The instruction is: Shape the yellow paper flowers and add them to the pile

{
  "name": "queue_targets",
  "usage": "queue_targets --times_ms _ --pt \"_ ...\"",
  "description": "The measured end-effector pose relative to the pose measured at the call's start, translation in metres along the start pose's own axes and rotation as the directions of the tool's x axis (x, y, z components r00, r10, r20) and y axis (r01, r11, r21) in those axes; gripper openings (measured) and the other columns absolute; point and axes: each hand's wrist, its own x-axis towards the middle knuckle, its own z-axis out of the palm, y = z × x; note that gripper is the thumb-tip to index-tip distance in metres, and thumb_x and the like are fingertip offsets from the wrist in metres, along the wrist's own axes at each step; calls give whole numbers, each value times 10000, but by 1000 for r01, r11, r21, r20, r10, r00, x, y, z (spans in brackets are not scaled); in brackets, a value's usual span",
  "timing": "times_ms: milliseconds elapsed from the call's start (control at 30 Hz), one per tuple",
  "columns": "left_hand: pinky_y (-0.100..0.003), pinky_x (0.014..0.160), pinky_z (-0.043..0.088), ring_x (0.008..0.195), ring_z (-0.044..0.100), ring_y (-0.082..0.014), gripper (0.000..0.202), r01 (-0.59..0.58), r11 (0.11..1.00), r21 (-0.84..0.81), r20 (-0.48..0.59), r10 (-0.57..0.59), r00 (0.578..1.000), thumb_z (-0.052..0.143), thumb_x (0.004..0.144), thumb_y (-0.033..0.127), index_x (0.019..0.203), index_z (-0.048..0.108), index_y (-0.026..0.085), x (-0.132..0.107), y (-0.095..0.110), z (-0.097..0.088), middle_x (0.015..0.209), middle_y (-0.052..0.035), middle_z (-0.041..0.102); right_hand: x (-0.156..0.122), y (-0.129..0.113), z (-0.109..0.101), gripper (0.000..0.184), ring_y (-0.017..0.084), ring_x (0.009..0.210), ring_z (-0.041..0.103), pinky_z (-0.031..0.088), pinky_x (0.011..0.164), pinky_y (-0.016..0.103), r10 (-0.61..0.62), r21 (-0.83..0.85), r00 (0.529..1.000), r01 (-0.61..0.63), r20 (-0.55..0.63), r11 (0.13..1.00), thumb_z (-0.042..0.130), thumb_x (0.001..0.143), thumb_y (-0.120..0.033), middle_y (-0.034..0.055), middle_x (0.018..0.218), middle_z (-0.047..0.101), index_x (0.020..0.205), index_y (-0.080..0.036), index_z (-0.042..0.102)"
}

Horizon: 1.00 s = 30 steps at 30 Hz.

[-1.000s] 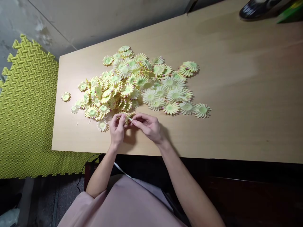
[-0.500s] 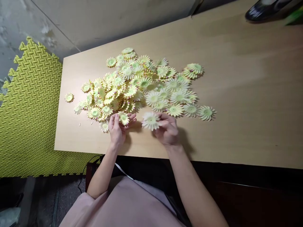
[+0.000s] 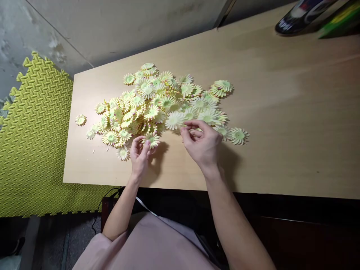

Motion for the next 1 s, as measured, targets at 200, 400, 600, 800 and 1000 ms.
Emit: queue_targets --times_ms 200,400,600,800,1000 --pt "-165 599 543 702 637 -72 281 -80 985 151 -13 82 997 775 819 408 992 670 213 -2 0 -1 922 -6 656 -23 -4 7 247 198 795 740 639 693 310 -14 237 908 -95 419 967 731 843 -408 81 959 779 979 -205 765" --pt "-276 746 616 813 690 -130 334 -44 997 60 70 40 997 819 775 382 1058 720 235 -4 1 -1 1006 -35 717 -33 3 20 291 157 625 688 629 636 299 93 357 893 -270 441 894 778 793 -431 35 762 737 957 -192 757" --pt "-325 822 605 909 712 -183 344 -26 1000 17 143 23 990 710 845 518 950 790 201 -1 -2 -7 995 -79 749 -24 6 26 365 156 727 701 626 706 287 164 399 930 -295 330 868 804 753 -437 50 849 736 1014 -195 722" --pt "-255 839 585 953 701 -153 217 -223 949 224 116 201 973 835 763 319 953 785 224 -3 3 -1 1008 -54 734 -25 4 34 370 153 777 650 592 670 267 86 316 988 -123 127 941 851 691 -431 53 930 694 913 -201 666" --pt "-272 815 614 1030 695 -184 246 -273 930 246 136 246 960 837 760 320 984 788 229 -3 3 -1 1103 -75 706 -31 0 24 286 170 691 661 591 672 302 89 388 895 -277 438 879 698 855 -496 36 770 702 841 -212 731"
